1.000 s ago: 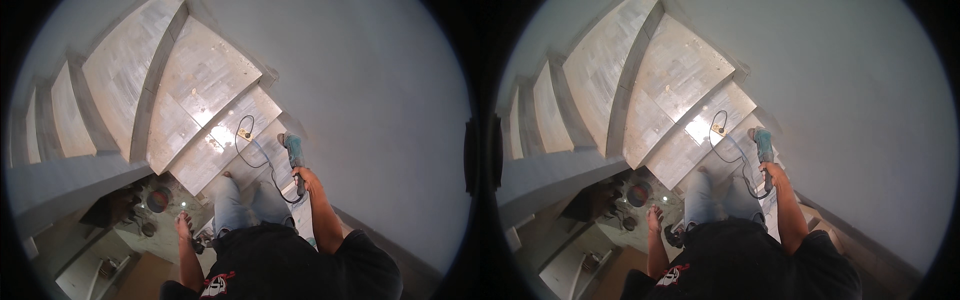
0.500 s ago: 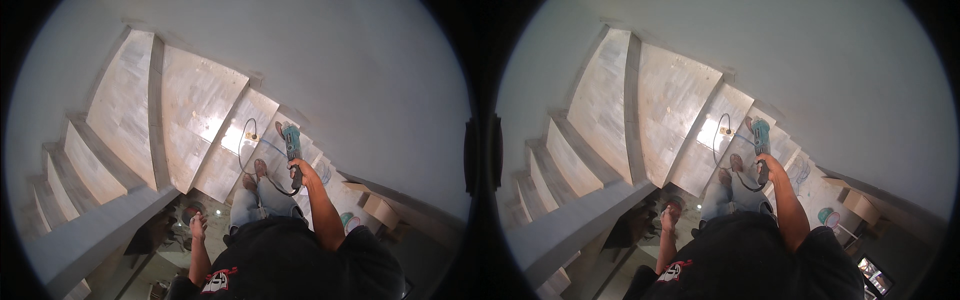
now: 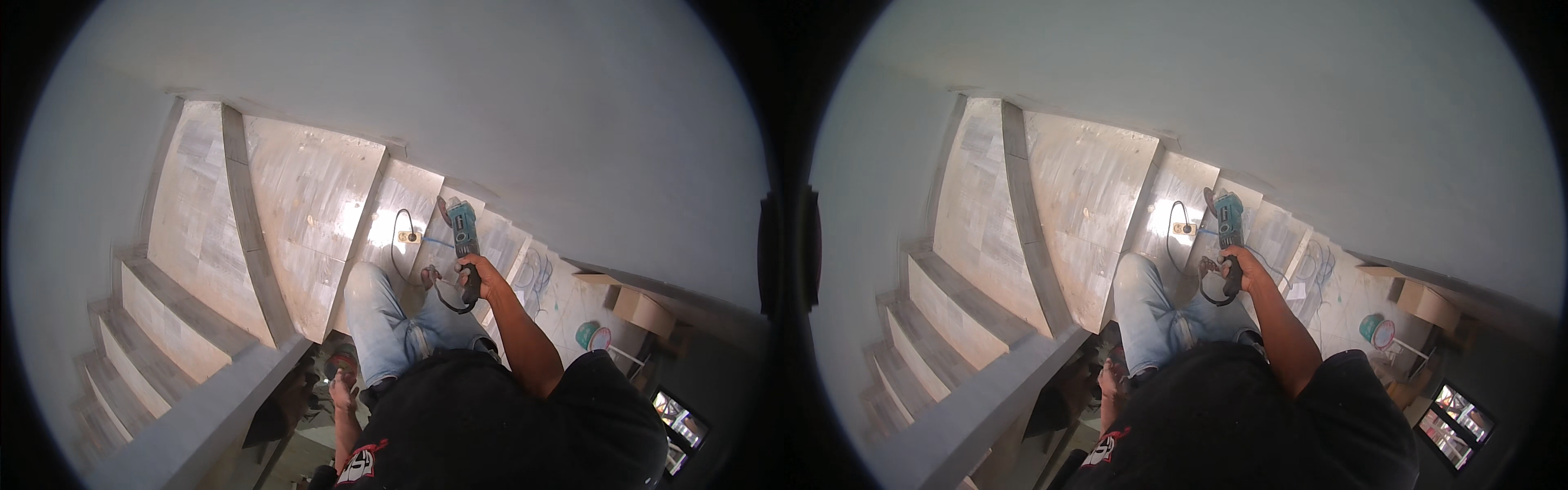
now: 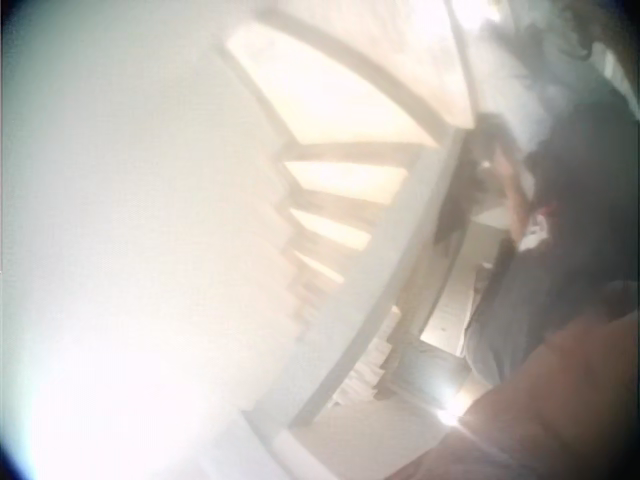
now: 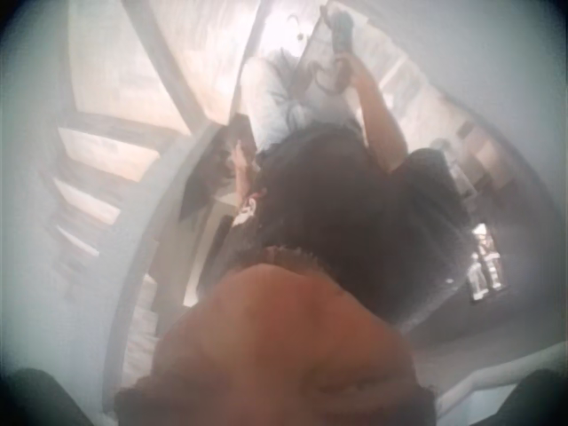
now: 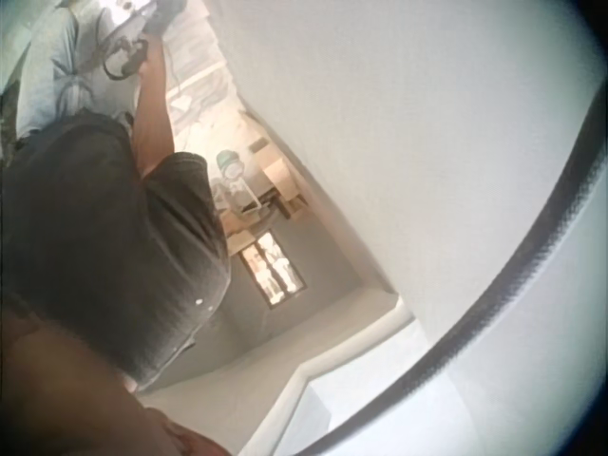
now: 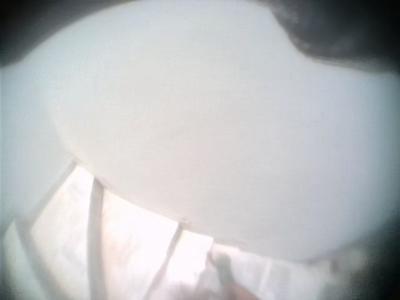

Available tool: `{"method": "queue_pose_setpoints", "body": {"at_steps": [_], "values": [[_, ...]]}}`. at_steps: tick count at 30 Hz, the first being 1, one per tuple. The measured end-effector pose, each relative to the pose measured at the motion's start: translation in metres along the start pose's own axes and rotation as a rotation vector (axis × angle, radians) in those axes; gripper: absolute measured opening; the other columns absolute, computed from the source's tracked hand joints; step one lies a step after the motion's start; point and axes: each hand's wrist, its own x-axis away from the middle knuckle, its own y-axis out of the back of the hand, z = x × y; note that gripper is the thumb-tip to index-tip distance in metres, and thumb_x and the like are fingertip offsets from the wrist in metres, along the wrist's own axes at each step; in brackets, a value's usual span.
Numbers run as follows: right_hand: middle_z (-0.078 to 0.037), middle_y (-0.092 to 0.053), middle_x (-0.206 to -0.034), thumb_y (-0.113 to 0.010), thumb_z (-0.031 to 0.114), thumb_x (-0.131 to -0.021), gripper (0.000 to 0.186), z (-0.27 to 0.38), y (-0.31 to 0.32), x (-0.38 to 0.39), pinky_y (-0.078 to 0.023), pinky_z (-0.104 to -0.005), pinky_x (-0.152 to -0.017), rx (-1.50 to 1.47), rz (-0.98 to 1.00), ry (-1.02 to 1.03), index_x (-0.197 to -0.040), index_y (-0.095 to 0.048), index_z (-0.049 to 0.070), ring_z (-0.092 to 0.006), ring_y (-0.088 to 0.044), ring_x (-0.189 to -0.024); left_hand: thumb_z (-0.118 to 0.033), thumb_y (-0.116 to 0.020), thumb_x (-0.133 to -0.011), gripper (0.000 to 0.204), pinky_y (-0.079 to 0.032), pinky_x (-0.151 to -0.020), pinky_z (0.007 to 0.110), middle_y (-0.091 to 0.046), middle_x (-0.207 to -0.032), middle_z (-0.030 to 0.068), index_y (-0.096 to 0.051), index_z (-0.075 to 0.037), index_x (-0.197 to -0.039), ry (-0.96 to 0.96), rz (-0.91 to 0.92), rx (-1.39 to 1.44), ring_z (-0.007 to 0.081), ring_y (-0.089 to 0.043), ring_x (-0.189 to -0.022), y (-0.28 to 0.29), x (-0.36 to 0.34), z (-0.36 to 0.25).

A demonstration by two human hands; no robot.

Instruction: The person uses an angle grinder to smooth or cut the edges of tiles on a staircase.

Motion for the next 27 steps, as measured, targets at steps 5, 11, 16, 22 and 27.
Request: {"method": "queue_pose_setpoints", "body": {"at_steps": [5, 11, 16, 22, 27], "values": [[-0.008, -0.059, -0.075, -0.062, 0.008, -0.083, 0.016, 0.011, -0.036, -0.014, -0.048, -0.0220, -0.043, -0.050, 0.007, -0.012, -0.094, -0.053, 0.001, -0.0105, -0.051, -0.051, -0.049, -0.062, -0.089, 0.064, -0.040, -0.095, 0.055, -0.054, -0.132, 0.0159, -0.045, -0.005, -0.133, -0.022, -0.021, -0.015, 0.0328, -0.056, -0.114, 0.001, -0.018, -0.051], [-0.008, -0.059, -0.076, -0.062, 0.009, -0.083, 0.016, 0.005, -0.061, -0.040, -0.047, -0.0224, -0.045, -0.143, -0.087, -0.007, -0.095, -0.056, 0.000, -0.0105, -0.050, -0.052, -0.038, -0.062, -0.093, 0.040, -0.045, -0.075, 0.031, -0.061, -0.102, 0.0072, -0.054, -0.003, -0.112, -0.106, 0.116, -0.235, 0.0175, -0.059, -0.090, -0.043, -0.059, -0.200], [-0.008, -0.060, -0.076, -0.062, 0.008, -0.081, 0.016, -0.005, -0.100, -0.046, -0.047, -0.0231, -0.046, -0.368, -0.090, 0.009, -0.095, -0.057, 0.000, -0.0104, -0.050, -0.053, -0.035, -0.067, -0.091, 0.036, -0.042, -0.069, 0.027, -0.060, -0.092, 0.0034, -0.057, -0.004, -0.108, -0.355, 0.344, -0.450, 0.0121, -0.056, -0.085, -0.145, -0.041, -0.309], [-0.007, -0.060, -0.076, -0.064, 0.006, -0.082, 0.016, -0.036, -0.118, -0.068, -0.048, -0.0245, -0.049, -0.588, 0.035, -0.030, -0.095, -0.055, 0.004, -0.0106, -0.053, -0.055, -0.038, -0.062, -0.093, 0.037, -0.042, -0.085, 0.034, -0.060, -0.107, 0.0041, -0.057, -0.008, -0.114, -0.358, 0.665, -0.670, 0.0167, -0.056, -0.099, -0.257, -0.030, -0.345], [-0.008, -0.059, -0.079, -0.062, 0.008, -0.084, 0.021, -0.059, -0.101, -0.111, -0.048, -0.0245, -0.048, -0.626, 0.062, 0.008, -0.103, -0.056, 0.000, -0.0108, -0.052, -0.055, -0.035, -0.069, -0.091, 0.050, -0.044, -0.088, 0.027, -0.060, -0.110, 0.0093, -0.054, 0.004, -0.119, -0.333, 0.723, -0.674, 0.0155, -0.055, -0.101, -0.333, -0.014, -0.334]]}}
